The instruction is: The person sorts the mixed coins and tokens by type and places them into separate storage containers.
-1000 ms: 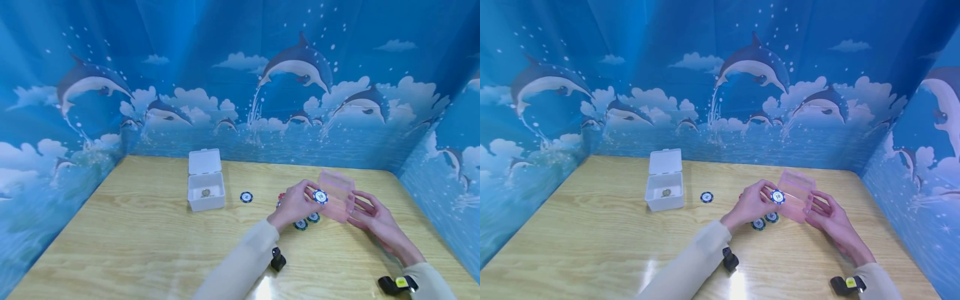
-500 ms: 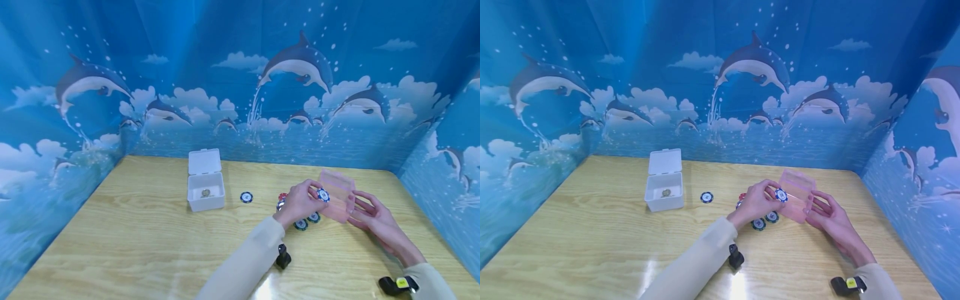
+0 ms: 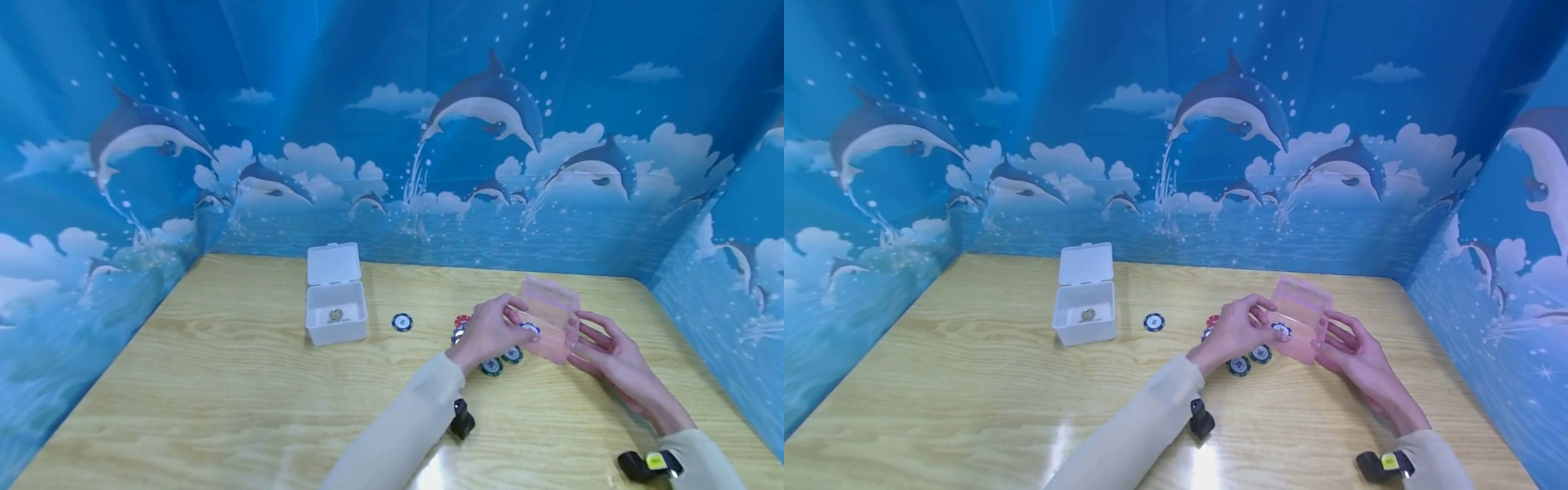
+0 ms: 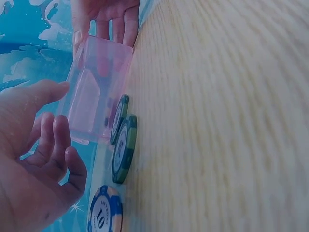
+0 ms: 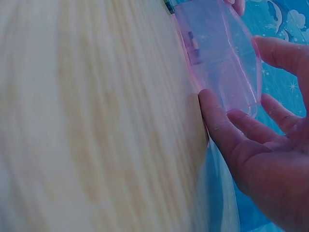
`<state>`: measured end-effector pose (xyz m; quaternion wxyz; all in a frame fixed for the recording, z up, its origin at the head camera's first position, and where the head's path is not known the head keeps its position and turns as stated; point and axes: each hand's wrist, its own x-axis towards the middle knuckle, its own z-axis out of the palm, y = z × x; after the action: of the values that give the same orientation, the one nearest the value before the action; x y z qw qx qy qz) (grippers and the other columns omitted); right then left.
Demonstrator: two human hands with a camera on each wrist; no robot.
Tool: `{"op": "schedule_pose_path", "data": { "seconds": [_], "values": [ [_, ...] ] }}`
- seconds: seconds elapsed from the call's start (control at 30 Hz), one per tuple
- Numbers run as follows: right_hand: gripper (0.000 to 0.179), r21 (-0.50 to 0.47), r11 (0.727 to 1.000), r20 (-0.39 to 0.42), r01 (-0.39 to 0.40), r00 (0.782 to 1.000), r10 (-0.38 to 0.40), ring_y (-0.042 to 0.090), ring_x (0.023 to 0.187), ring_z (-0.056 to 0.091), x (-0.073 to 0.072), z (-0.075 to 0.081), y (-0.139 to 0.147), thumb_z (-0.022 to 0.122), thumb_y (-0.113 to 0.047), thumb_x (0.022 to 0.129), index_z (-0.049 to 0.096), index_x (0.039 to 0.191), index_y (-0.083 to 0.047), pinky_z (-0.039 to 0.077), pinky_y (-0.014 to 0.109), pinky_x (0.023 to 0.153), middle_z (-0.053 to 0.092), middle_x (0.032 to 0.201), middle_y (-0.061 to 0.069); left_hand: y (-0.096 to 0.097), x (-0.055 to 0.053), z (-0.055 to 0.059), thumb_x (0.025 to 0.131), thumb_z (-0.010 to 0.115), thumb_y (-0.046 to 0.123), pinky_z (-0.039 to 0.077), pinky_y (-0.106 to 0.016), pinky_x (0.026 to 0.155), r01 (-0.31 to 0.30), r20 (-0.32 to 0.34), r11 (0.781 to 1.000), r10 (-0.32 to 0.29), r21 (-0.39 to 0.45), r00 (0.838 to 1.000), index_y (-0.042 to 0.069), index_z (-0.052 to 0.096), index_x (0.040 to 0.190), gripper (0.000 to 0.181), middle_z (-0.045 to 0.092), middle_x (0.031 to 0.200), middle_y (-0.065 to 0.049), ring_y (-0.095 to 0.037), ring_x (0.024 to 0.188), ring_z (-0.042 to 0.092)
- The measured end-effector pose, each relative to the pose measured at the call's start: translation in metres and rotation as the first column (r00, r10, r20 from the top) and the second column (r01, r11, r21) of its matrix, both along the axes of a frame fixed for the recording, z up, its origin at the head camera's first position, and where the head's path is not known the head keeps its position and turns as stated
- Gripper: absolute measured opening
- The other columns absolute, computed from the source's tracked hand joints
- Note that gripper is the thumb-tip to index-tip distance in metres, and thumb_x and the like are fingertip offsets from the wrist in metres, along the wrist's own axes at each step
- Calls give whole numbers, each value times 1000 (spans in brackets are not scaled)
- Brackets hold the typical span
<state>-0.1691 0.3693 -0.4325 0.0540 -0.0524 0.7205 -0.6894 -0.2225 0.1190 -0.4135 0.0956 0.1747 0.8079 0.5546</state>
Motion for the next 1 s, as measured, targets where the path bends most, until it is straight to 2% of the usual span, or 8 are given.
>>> {"op": "schedule_pose_path", "data": {
  "seconds": [0.23,0.37,0.57,0.67,0.83,1.0],
  "values": [
    [58,-6,1000,-4,11,1000,-11,-7,111,64,0,-1,-1,61,1,100,38,150,-19,62,25,86,59,126,-24,-14,-3,1,88,81,28,52,-20,63,63,-28,998,-64,-20,998,16,70,121,37,63,91,11,-3,74,60],
    [58,-18,1000,-4,7,1000,-7,-6,111,64,0,-1,-1,61,2,99,39,149,-20,61,25,86,59,127,-23,-27,-5,1,88,81,27,53,-19,66,92,-47,994,-95,-62,994,15,70,118,33,65,95,6,-2,77,60],
    [60,-1,1000,-2,4,1000,-4,-7,112,64,1,0,0,61,1,99,38,149,-20,61,25,86,58,127,-24,-43,-7,2,85,84,29,54,-17,71,124,-55,982,-133,-140,990,13,70,118,40,69,104,-2,-1,79,62],
    [59,3,1000,5,10,1000,-10,-8,111,64,1,0,0,61,1,99,38,150,-20,61,25,86,58,127,-24,-52,-9,2,86,84,24,53,-16,73,175,-61,964,-191,-202,980,11,69,119,38,69,105,-2,-1,81,62],
    [60,-2,1000,3,10,1000,-10,-7,111,64,1,0,-1,61,1,99,38,150,-19,61,25,86,59,126,-24,-70,-13,3,86,83,18,52,-15,77,258,-84,920,-294,-295,952,10,70,119,36,71,105,-2,-2,85,60],
    [60,-6,1000,-6,3,1000,-3,-7,112,64,1,0,0,61,2,99,38,150,-19,61,25,86,60,127,-24,-90,-16,4,86,83,18,51,-18,81,296,-62,893,-335,-338,940,14,71,119,35,69,105,2,-6,91,60]
  ]
}}
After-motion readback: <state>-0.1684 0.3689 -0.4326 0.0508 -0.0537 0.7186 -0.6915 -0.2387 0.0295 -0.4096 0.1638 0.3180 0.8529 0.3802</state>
